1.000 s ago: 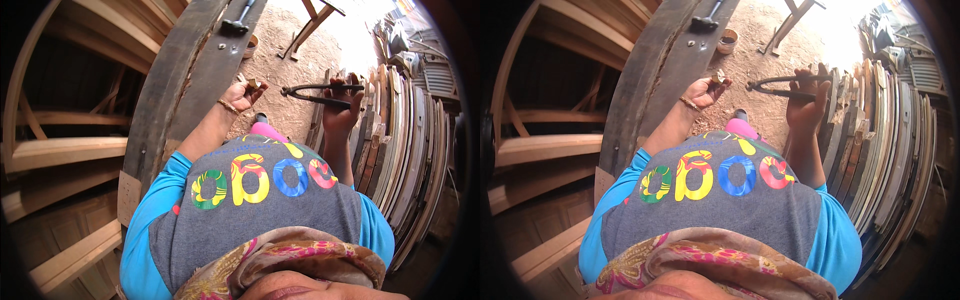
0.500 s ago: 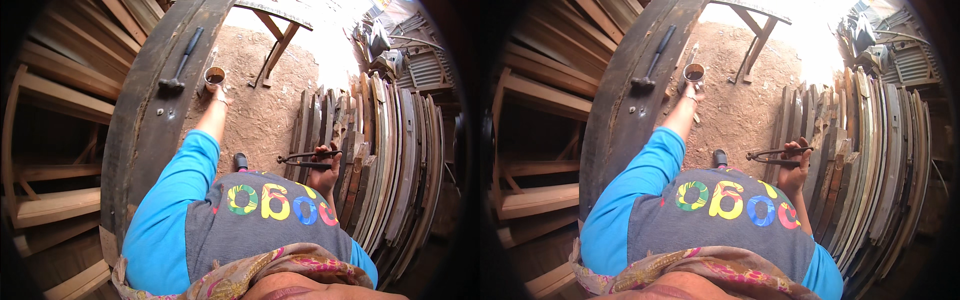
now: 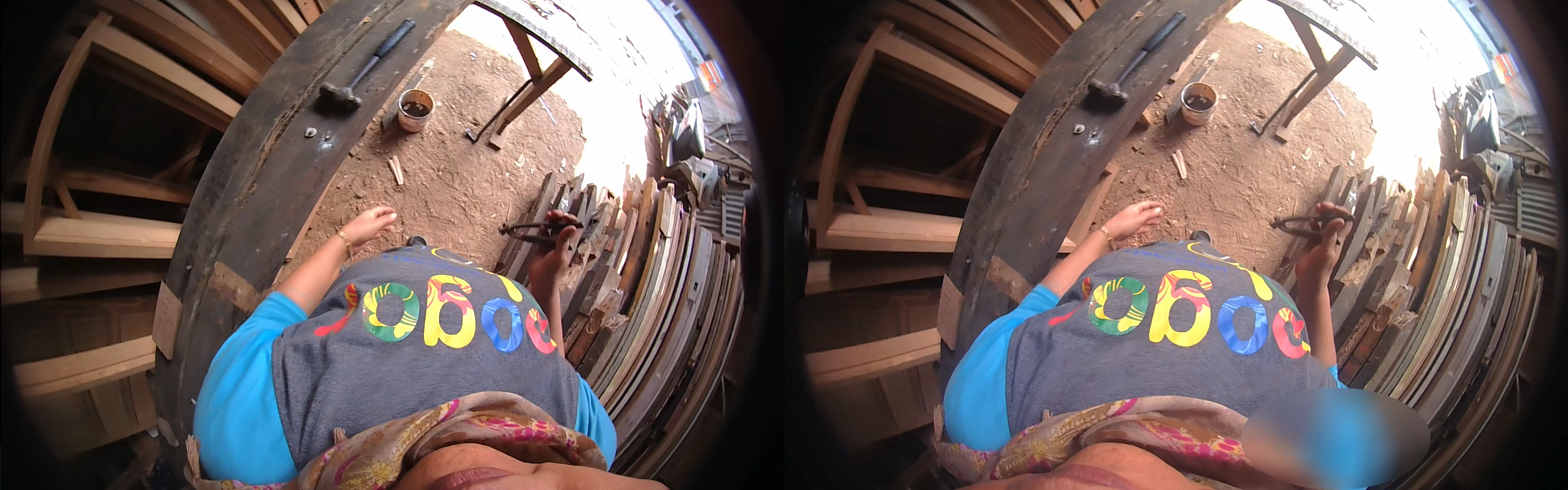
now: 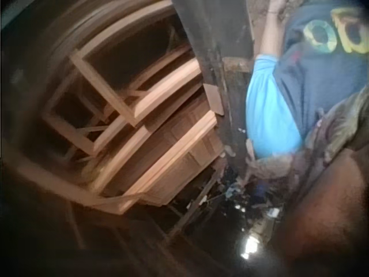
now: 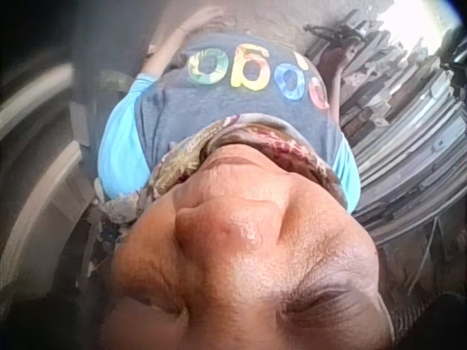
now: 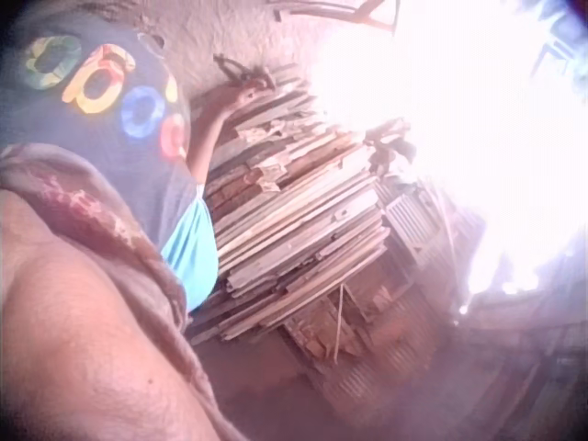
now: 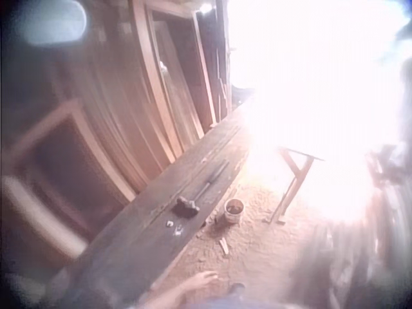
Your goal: The person uses a hammer to drive metal fasteners into a large curved wooden frame. They then use pliers to adjust or remove the fasteners. The task involves repetitive hammering and tool manipulation on the wooden structure.
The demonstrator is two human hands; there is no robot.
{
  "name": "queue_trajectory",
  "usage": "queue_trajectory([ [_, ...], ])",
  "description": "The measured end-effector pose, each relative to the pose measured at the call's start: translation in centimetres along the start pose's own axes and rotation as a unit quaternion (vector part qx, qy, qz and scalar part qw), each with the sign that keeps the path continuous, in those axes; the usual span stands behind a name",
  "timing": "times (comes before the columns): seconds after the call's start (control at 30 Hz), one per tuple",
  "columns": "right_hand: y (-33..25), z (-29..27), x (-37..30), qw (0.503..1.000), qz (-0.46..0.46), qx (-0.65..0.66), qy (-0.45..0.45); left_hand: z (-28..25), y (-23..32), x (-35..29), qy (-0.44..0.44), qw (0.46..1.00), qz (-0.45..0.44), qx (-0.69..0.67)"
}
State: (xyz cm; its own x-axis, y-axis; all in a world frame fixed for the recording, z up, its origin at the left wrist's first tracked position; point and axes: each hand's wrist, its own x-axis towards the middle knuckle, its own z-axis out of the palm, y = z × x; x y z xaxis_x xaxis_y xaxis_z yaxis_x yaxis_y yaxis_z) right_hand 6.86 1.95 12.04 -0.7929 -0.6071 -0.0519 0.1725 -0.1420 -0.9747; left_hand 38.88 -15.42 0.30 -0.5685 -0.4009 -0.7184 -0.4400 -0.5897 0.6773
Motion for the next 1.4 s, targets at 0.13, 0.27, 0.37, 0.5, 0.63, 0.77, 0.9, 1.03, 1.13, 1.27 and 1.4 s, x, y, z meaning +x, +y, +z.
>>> queue_trajectory([
  [0.13,0.4,8.4,1.8,0.985,0.01,0.062,-0.163,-5.0,-2.3,-10.8,0.041,0.998,0.042,-0.007],
  [0.27,0.8,18.3,1.3,0.961,-0.001,0.131,-0.242,-8.6,-5.3,-18.7,0.21,0.958,0.153,-0.121],
  [0.37,1.3,24.0,0.6,0.951,0.003,0.13,-0.28,-10.6,-8.1,-23.1,0.32,0.915,0.199,-0.145],
  [0.5,3.3,30.3,2.0,0.948,-0.025,0.155,-0.278,-12.8,-12.0,-27.1,0.378,0.881,0.238,-0.157],
  [0.63,6.4,36.6,4.6,0.902,-0.016,-0.326,-0.282,-15.3,-15.4,-30.0,0.421,0.862,0.232,-0.159],
  [0.77,11.3,41.1,5.8,0.749,-0.172,-0.594,-0.24,-17.1,-17.2,-32.1,0.46,0.843,0.214,-0.177],
  [0.9,13.9,41.4,7.4,0.663,-0.132,-0.674,-0.298,-17.7,-17.0,-32.9,0.498,0.82,0.208,-0.191],
  [1.03,14.9,40.7,7.2,0.65,-0.23,-0.68,-0.25,-17.0,-15.0,-32.2,0.54,0.794,0.186,-0.211],
  [1.13,14.5,40.1,11.0,0.665,-0.242,-0.668,-0.23,-15.9,-12.5,-31.2,0.543,0.786,0.191,-0.223],
  [1.27,14.1,40.0,19.1,0.654,-0.286,-0.653,-0.252,-15.2,-10.6,-28.4,0.515,0.807,0.199,-0.211],
  [1.4,15.5,40.3,26.3,0.619,-0.307,-0.664,-0.285,-14.9,-7.5,-25.0,0.486,0.831,0.194,-0.19],
])
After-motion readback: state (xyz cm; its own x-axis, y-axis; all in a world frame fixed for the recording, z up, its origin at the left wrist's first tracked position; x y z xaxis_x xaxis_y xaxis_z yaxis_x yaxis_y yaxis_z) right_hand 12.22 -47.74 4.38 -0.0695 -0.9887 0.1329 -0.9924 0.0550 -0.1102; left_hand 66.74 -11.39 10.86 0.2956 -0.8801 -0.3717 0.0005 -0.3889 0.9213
